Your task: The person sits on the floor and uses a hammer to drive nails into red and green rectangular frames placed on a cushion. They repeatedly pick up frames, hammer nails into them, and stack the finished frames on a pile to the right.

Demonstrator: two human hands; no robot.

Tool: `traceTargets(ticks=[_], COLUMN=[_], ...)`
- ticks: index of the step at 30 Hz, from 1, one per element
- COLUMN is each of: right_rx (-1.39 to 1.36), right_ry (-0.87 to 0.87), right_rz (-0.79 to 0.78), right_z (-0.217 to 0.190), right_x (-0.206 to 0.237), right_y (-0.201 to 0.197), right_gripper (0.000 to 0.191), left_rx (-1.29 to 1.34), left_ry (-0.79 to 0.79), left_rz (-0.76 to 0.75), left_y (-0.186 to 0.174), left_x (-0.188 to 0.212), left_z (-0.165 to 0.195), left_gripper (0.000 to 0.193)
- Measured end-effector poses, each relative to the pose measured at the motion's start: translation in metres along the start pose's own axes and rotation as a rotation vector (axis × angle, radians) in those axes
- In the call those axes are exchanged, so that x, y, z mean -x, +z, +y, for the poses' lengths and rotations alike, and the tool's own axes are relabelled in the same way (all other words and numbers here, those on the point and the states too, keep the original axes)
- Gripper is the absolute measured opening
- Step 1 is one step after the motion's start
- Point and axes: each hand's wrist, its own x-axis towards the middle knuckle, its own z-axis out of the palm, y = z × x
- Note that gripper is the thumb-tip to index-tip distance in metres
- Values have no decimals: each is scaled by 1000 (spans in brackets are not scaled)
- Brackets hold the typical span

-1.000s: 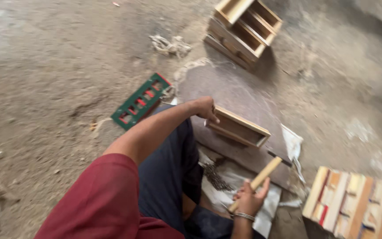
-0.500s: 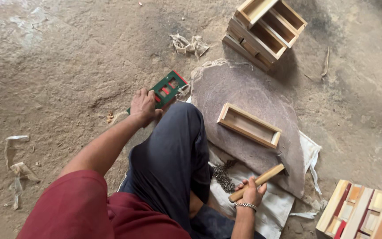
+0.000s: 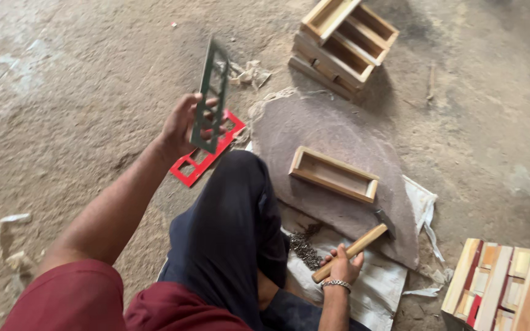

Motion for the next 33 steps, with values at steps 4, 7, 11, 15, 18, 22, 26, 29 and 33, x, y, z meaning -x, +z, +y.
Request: traceTargets(ticks=[4,7,11,15,18,22,26,29,33], right_rx=[71,19,-34,-25,21,139,418,549,822], right_ry=[-24,-50,-44,-40,-23,0,-89,-162,-544], right_rz=[49,12,14,27,48,83,157,201,371], right_z=[9,15,18,13,6,0,-4,-10,-28], right_x=[-13,-20,-22,-17,-11,-6,-5,-3,-12], right_y=[-1,-6,-12,-10,-8,-8,-10,-12,-9], right_gripper=[70,70,68,67,69,74,77,82,76], left_rx=[-125,-23,136,47,-742,-1803,-1958,-1971,-1948], left_ry=[-47,-118,-267,-376,-132,264,280,310,398], left_rz=[-83,-282,-493,-484,-473,-559,-661,-683,-566], left_y=[87,154,207,223,223,199,169,155,149], left_x=[-32,-51,-51,-57,-77,-91,-105,-110,-106], left_z=[-5,-32,-82,-122,-151,-185,-203,-209,-209], left_gripper=[72,75,74,71,65,72,77,86,103])
